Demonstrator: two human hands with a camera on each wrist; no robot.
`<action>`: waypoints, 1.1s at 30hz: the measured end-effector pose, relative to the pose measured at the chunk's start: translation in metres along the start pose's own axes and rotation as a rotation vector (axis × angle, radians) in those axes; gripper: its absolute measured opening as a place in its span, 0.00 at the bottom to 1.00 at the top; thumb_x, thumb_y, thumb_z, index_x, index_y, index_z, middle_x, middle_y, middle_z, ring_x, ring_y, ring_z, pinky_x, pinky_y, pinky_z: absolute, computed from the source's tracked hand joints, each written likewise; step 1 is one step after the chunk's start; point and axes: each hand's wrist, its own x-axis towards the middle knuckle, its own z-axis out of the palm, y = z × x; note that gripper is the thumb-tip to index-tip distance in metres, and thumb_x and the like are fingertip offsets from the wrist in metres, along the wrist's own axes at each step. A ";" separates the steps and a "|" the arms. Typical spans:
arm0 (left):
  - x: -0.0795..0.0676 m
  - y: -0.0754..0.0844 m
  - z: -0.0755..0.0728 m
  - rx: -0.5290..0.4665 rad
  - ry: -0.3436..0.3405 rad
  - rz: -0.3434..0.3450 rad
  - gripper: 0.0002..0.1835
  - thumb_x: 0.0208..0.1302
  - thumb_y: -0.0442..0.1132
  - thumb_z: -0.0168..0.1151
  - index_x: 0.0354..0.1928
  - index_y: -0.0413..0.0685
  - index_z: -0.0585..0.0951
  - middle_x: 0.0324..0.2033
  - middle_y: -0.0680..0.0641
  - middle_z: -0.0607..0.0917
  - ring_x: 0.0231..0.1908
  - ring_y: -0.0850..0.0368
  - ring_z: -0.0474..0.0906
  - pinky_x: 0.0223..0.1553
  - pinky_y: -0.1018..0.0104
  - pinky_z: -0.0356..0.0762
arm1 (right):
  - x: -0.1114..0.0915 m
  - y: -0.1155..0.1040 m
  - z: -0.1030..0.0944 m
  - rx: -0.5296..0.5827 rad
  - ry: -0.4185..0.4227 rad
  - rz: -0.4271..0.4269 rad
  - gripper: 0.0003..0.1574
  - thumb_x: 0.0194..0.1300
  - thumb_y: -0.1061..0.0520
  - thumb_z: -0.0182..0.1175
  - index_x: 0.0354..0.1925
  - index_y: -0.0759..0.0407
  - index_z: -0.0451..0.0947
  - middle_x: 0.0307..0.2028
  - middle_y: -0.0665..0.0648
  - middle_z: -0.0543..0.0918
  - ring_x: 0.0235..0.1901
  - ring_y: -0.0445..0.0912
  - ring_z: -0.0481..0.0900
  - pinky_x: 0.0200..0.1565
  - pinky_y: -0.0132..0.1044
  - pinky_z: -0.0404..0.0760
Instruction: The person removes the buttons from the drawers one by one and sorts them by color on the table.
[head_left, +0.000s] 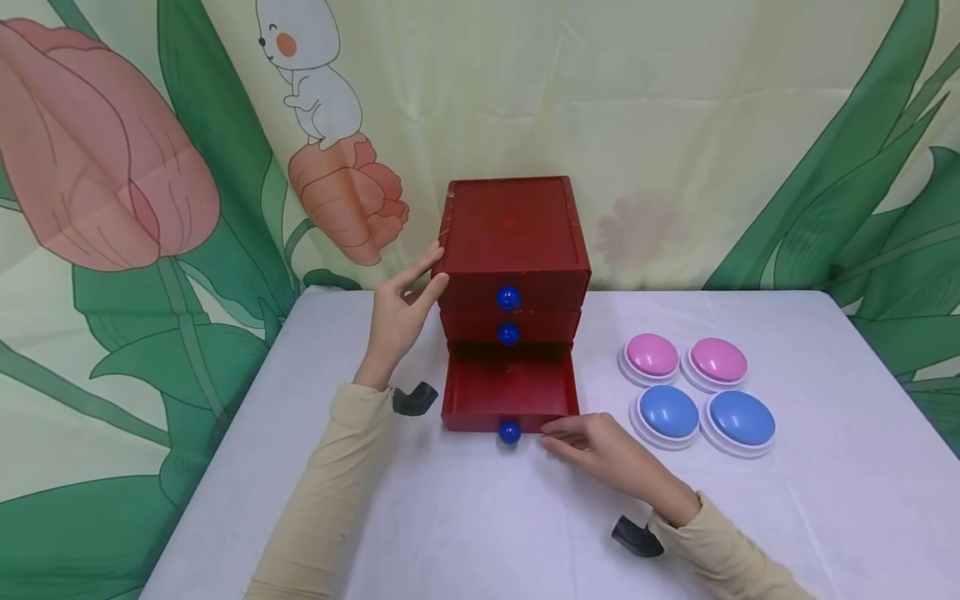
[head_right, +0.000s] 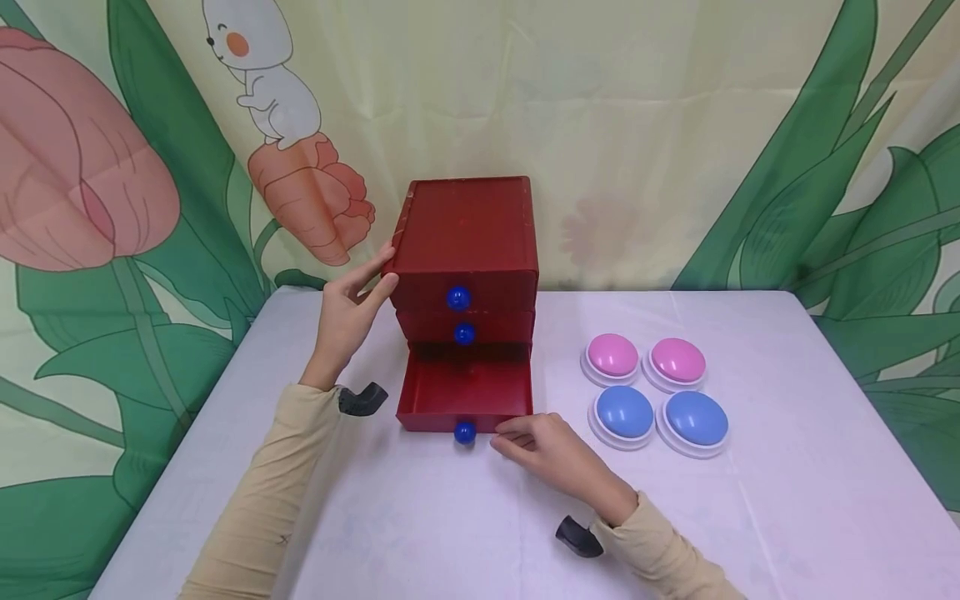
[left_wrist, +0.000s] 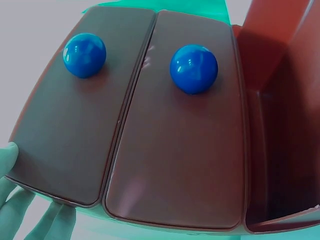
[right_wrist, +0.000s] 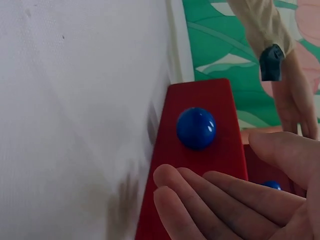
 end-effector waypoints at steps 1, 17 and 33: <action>0.000 0.000 0.000 0.002 0.000 -0.001 0.23 0.69 0.33 0.62 0.65 0.37 0.75 0.67 0.42 0.74 0.67 0.48 0.71 0.61 0.46 0.75 | 0.001 0.001 0.002 0.012 -0.003 0.008 0.18 0.68 0.54 0.64 0.50 0.64 0.84 0.41 0.53 0.89 0.41 0.40 0.87 0.46 0.31 0.85; 0.000 0.001 0.000 0.019 0.005 -0.014 0.23 0.69 0.34 0.62 0.65 0.38 0.76 0.66 0.43 0.74 0.66 0.48 0.72 0.61 0.47 0.76 | 0.013 0.008 0.019 0.144 -0.047 0.026 0.20 0.71 0.53 0.61 0.52 0.66 0.82 0.39 0.57 0.89 0.38 0.46 0.87 0.44 0.28 0.84; 0.000 0.003 0.000 0.026 -0.001 -0.014 0.23 0.69 0.33 0.61 0.65 0.38 0.75 0.67 0.42 0.74 0.67 0.47 0.72 0.61 0.49 0.76 | 0.022 0.007 0.034 0.147 0.033 0.010 0.18 0.71 0.49 0.60 0.43 0.62 0.86 0.30 0.53 0.87 0.32 0.45 0.85 0.37 0.31 0.84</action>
